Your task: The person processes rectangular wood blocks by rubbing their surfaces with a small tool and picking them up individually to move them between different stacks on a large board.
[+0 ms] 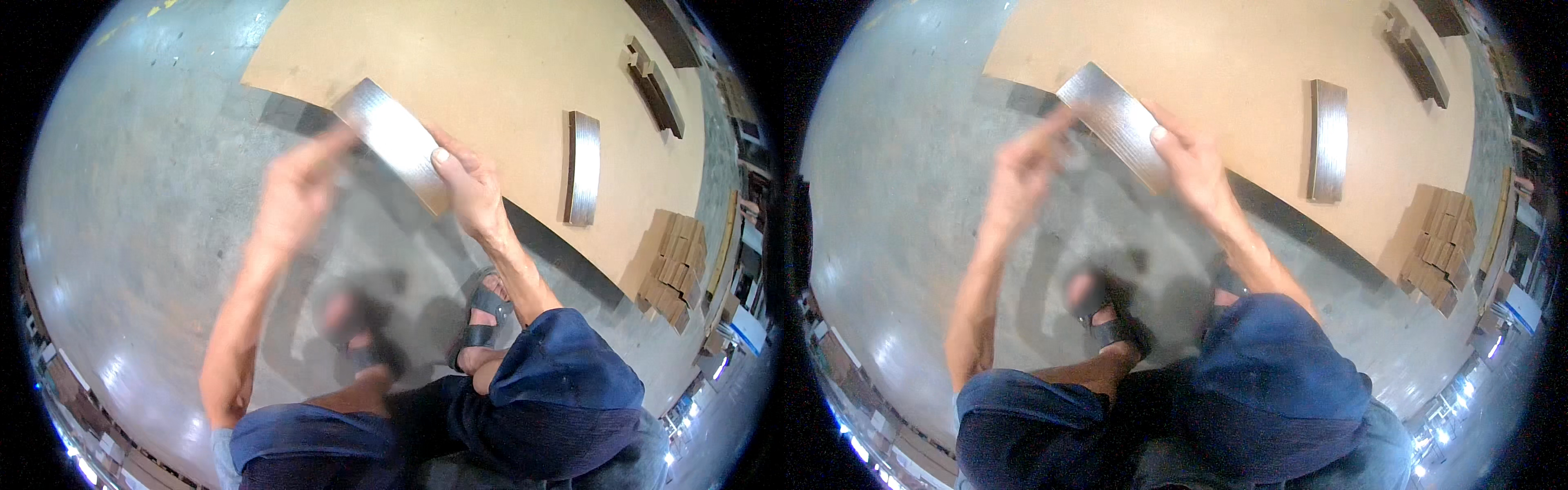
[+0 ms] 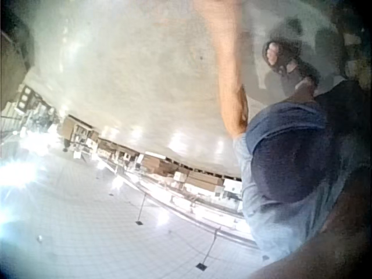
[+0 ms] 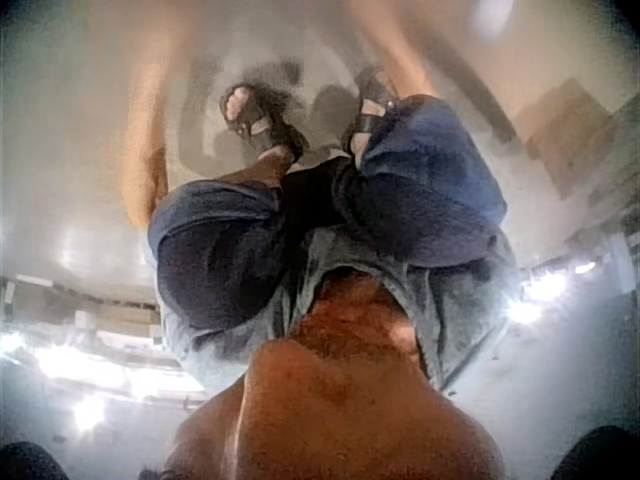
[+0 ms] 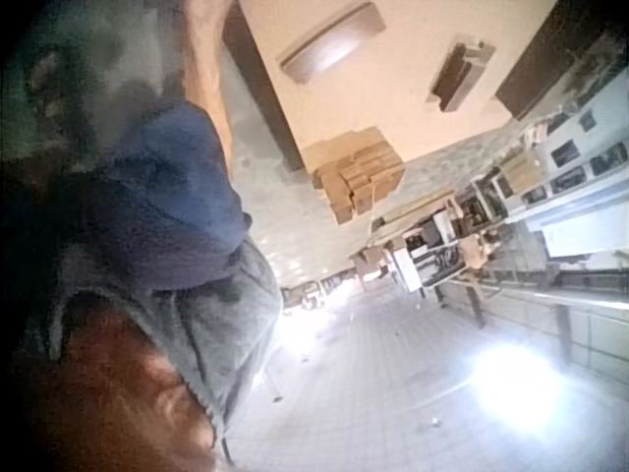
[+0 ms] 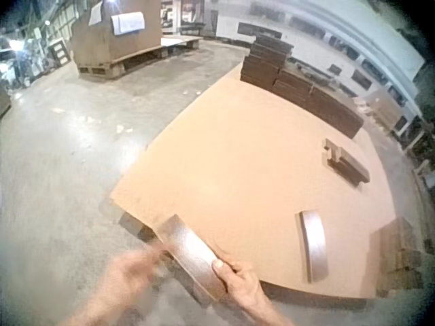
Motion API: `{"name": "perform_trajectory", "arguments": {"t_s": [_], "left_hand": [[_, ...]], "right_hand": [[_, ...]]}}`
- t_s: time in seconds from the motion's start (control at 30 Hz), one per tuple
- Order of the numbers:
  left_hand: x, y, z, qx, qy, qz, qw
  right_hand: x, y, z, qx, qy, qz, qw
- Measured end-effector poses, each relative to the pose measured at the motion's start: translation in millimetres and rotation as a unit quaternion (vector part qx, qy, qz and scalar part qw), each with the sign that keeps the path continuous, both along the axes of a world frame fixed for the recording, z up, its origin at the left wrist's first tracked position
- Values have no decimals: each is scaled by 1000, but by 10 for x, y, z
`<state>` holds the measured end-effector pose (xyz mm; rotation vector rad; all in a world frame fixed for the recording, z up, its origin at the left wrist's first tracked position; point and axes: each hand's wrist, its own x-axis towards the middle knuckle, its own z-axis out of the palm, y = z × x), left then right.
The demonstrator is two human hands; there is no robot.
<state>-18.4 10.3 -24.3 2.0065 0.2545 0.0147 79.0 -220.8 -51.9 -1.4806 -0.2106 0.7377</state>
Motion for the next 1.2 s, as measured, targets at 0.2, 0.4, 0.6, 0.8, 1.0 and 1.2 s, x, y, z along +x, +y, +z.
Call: {"name": "perform_trajectory", "arguments": {"t_s": [0.2,0.4,0.6,0.8,1.0,1.2], "left_hand": [[-36,-71,-200,-6,-19,-6,1000],[272,275,156,52,84,132,986],[-108,-465,-5,69,20,-116,991],[255,383,-105,65,143,179,971],[113,144,-203,166,-31,135,976],[-11,-223,-239,284,39,117,951]], "right_hand": [[-33,18,9,-45,-39,27,998],[66,-83,-30,-23,-56,10,998],[13,-48,-40,-17,-27,3,999],[44,-78,-25,3,-9,21,1000],[12,-17,58,-63,-21,4,998],[12,-110,-70,-45,-59,5,997]]}}
